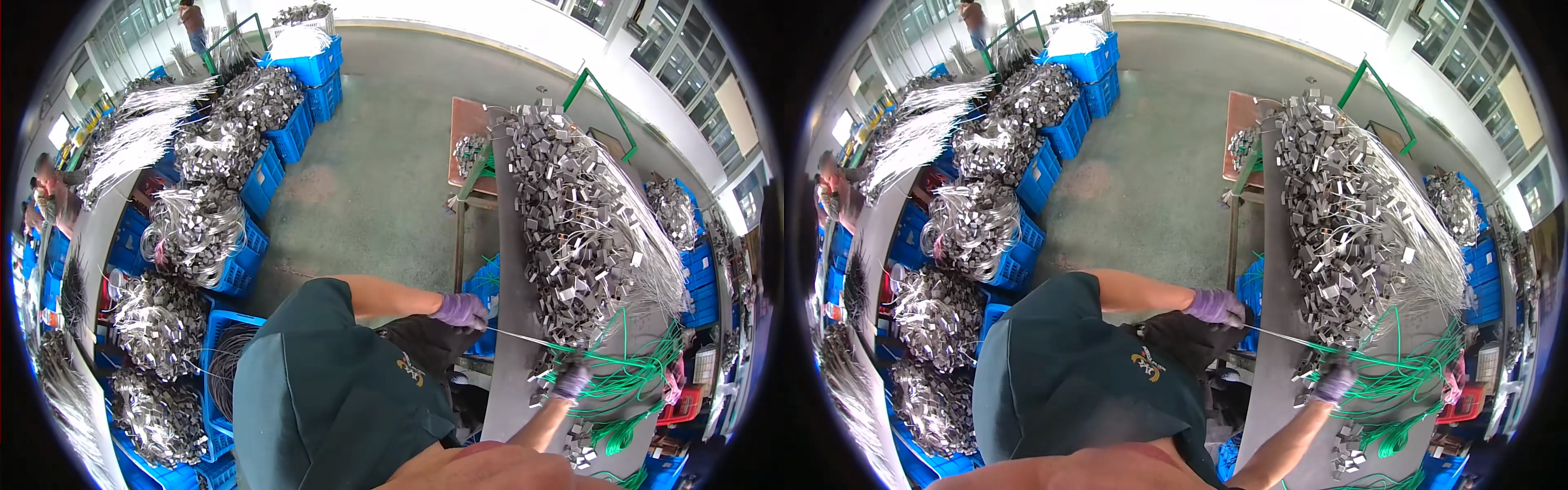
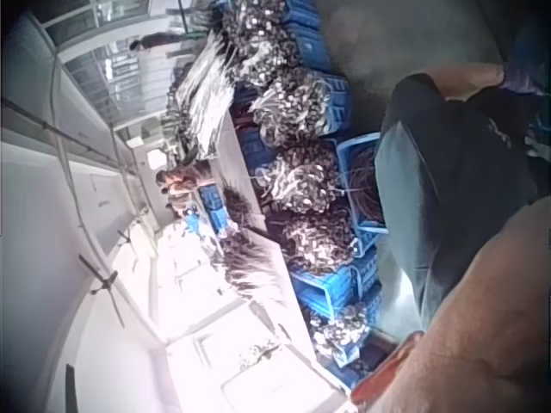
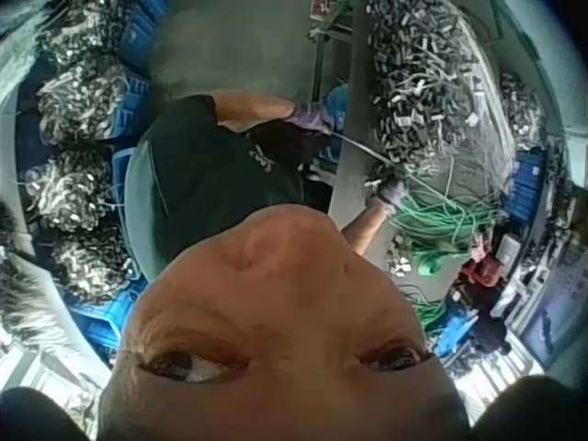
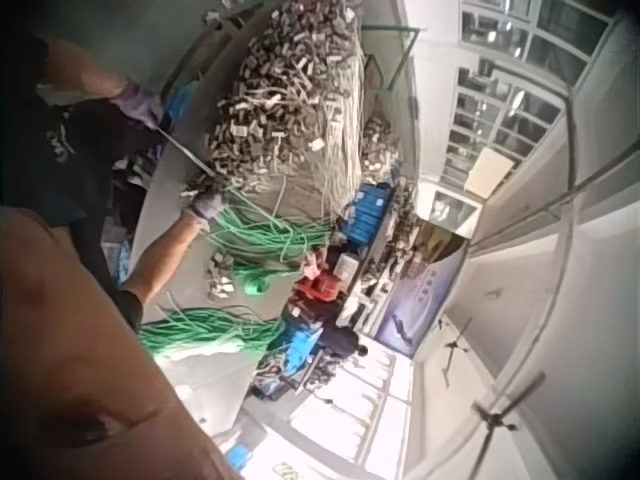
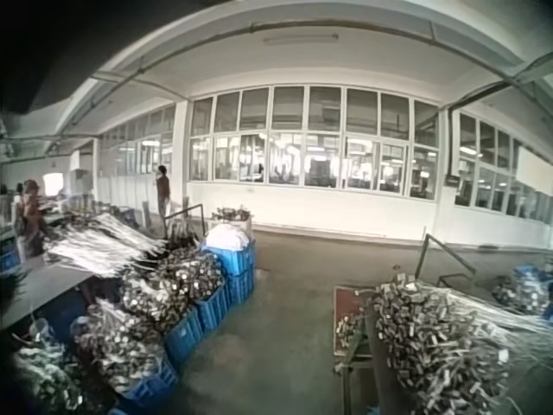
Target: Organize and bundle green electrical cables at a manufacturing workbench.
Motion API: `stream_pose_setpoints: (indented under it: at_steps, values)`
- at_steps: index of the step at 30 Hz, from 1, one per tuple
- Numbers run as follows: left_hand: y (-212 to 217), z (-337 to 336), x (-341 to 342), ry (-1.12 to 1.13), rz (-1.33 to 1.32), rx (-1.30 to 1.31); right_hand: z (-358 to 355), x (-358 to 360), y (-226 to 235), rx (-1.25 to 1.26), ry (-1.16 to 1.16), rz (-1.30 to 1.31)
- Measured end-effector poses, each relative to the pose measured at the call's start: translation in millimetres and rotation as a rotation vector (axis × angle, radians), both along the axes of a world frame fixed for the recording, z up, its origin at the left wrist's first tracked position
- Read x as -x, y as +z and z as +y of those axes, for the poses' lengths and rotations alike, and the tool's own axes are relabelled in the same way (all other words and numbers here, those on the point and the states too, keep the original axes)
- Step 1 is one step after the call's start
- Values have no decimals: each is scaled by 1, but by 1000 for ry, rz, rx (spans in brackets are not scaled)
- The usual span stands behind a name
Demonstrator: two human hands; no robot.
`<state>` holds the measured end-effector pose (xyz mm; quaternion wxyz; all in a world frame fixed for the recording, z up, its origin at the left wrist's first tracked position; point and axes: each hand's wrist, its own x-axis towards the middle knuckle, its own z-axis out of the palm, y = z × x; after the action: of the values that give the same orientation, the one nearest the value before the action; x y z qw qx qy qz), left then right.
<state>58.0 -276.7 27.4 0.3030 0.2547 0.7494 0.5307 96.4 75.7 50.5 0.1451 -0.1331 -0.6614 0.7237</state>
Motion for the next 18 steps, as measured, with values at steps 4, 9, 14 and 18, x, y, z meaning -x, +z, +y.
stream_pose_setpoints:
  at_steps: [4,9,14,18]
  values:
    - [-12,-14,-7,14,-76,-97,67,12,38,296,15,115]
    - [-10,-7,-2,126,84,-42,45,10,-10,342,-9,30]
    - [22,-18,0,27,-118,71,12,3,2,146,-124,-100]
    - [36,-8,-7,-94,-60,-156,66,7,95,-103,-94,335]
